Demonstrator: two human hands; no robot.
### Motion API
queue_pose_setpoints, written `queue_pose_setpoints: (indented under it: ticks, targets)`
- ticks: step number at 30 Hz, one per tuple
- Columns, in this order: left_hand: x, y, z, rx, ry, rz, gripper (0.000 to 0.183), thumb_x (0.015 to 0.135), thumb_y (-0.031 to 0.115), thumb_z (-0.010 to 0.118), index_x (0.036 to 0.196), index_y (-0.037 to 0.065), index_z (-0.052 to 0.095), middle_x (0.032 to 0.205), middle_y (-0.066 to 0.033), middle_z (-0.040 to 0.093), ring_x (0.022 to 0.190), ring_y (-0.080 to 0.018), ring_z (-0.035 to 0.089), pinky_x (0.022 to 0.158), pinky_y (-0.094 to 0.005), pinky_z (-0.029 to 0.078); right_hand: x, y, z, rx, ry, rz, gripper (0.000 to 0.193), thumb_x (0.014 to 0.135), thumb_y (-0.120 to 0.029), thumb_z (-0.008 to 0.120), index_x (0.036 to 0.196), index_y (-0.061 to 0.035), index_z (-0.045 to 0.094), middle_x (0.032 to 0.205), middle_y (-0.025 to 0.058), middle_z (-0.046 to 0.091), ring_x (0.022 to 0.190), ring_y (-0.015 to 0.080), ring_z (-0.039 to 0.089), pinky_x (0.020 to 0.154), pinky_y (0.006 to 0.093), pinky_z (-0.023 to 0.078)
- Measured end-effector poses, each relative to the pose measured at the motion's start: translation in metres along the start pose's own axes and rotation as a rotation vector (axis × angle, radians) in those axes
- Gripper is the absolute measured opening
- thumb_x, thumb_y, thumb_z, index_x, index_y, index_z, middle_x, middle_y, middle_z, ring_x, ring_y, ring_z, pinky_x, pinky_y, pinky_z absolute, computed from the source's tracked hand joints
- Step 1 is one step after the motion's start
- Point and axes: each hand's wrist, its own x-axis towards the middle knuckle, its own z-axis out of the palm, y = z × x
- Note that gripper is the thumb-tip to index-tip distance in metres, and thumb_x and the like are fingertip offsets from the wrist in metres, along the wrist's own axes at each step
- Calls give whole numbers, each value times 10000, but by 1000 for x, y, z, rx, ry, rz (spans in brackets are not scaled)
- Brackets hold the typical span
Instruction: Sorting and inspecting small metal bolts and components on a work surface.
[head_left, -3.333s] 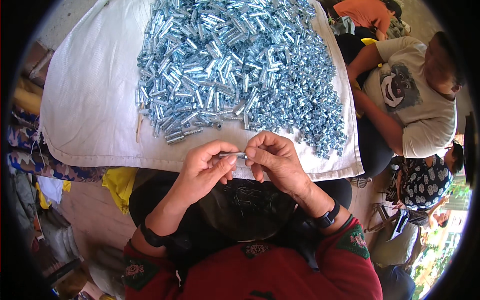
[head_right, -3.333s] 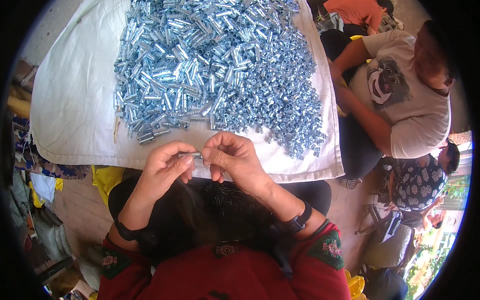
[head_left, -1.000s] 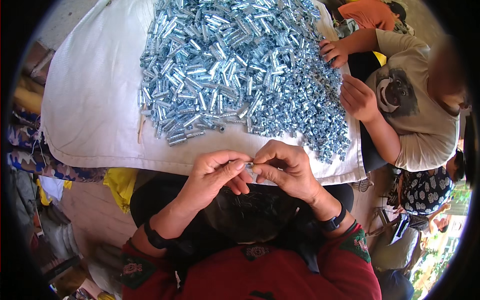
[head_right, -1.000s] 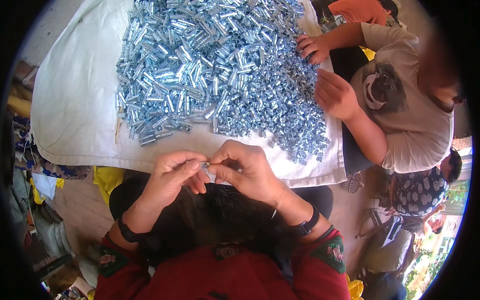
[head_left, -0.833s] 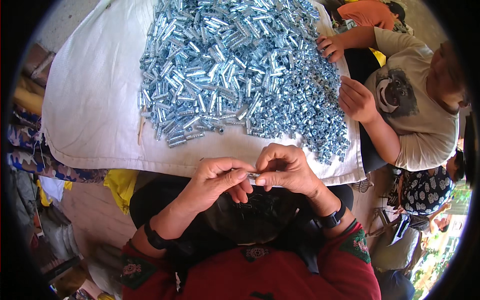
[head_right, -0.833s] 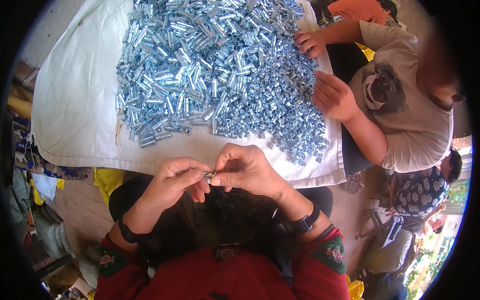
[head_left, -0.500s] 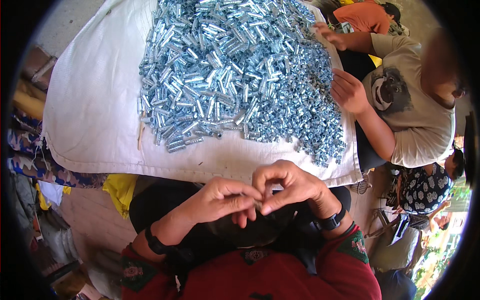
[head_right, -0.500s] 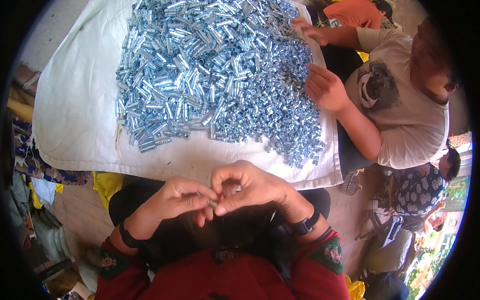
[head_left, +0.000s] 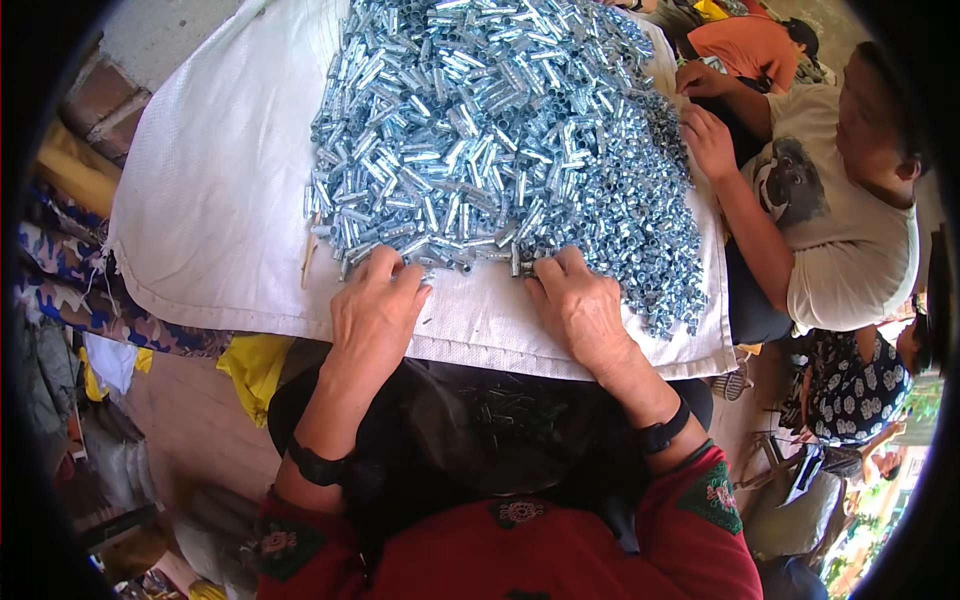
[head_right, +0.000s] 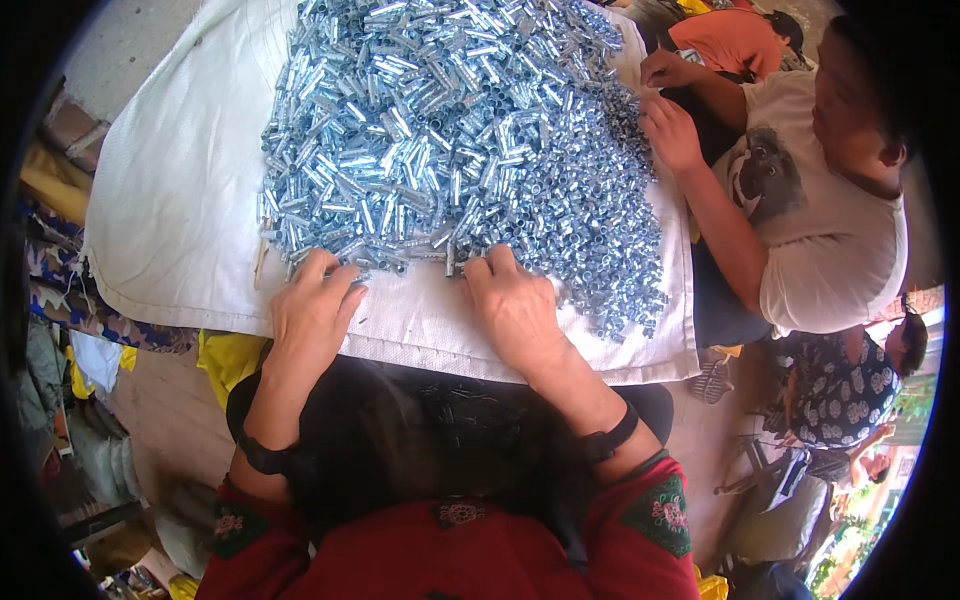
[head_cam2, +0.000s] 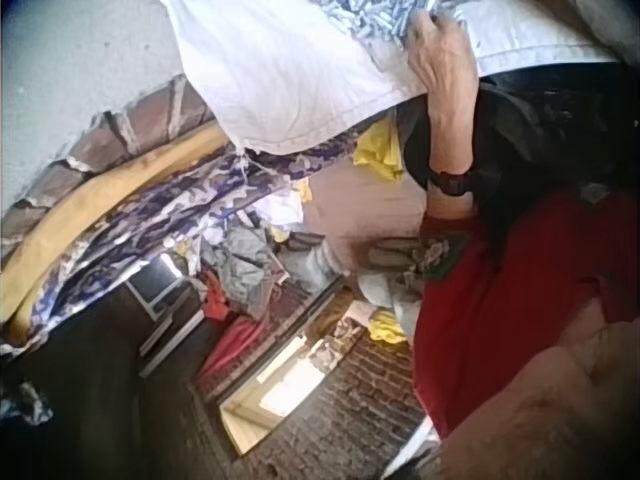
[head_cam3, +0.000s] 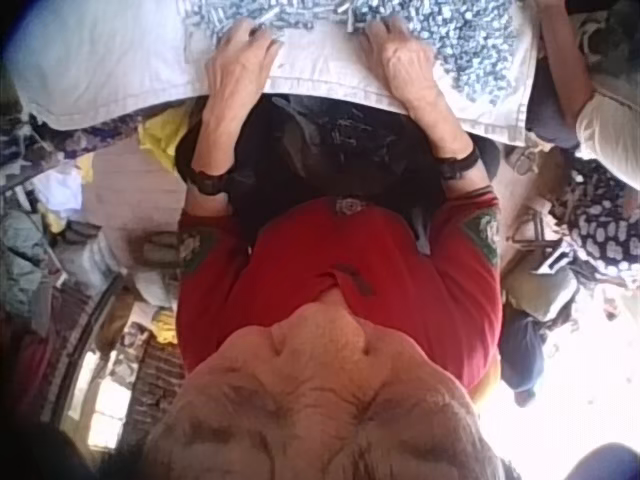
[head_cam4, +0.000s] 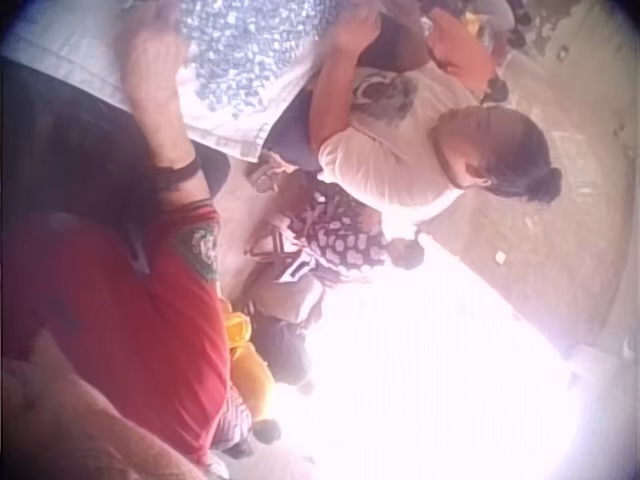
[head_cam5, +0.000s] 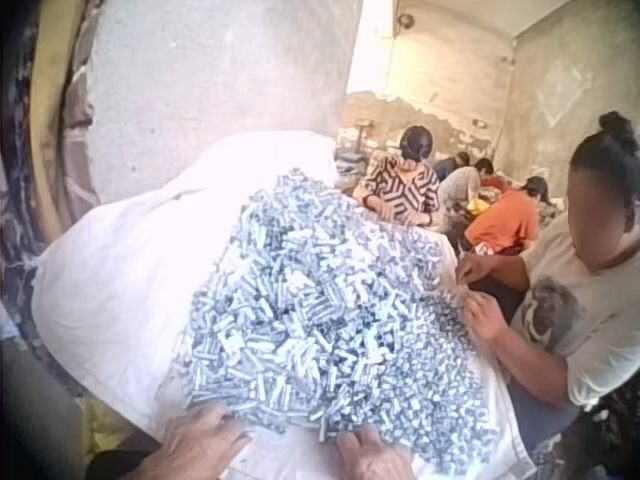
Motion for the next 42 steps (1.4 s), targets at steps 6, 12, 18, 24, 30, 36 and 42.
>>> queue_pose_setpoints:
  ticks: [6,12,18,24,30,36,42]
  targets:
    - [5,4,10,33,13,46,166,723,85,672,876,50,619,830,-98,507,748,-281,551,614,-394,444,1,5,-3,53,-7,-15,125,740,-142,655,778,-80,554,766,83,514,548,270,574,469,367,466]
    - [6,17,14,-49,9,53,140,747,73,649,874,28,613,846,-109,507,749,-293,548,627,-391,444,-2,5,-10,94,49,-132,103,726,-102,626,751,-79,529,732,71,488,526,248,537,479,352,463]
    - [9,33,13,-486,10,77,134,827,65,575,932,-19,574,905,-113,543,818,-258,577,650,-342,459,-10,1,-22,858,-97,398,113,764,-25,637,825,-29,542,790,51,588,622,156,626,508,265,477]
    - [4,41,22,-737,-129,49,125,851,59,559,955,-9,546,848,-127,554,688,-248,576,573,-325,451,-13,-5,-27,1661,-154,537,98,809,19,613,903,17,589,821,73,620,706,161,647,542,236,512]
    - [5,45,27,-982,-145,-3,142,859,66,570,972,-17,553,811,-102,557,649,-160,570,564,-262,455,-13,-5,-28,1734,-238,607,105,841,-32,592,936,12,602,835,65,624,724,151,645,571,236,518]
    - [-1,46,26,-1266,-276,-248,156,873,69,566,993,-31,562,821,-44,541,710,-80,549,557,-204,459,-14,-6,-26,1721,-245,613,101,850,-62,595,922,9,599,825,60,620,687,141,637,557,226,518]
    - [0,52,21,-1208,-211,-179,161,873,42,557,1013,-36,563,879,-42,517,720,-64,536,548,-198,484,-15,-8,-25,1677,-224,587,86,856,-39,577,919,18,588,818,63,614,677,130,629,556,228,517]
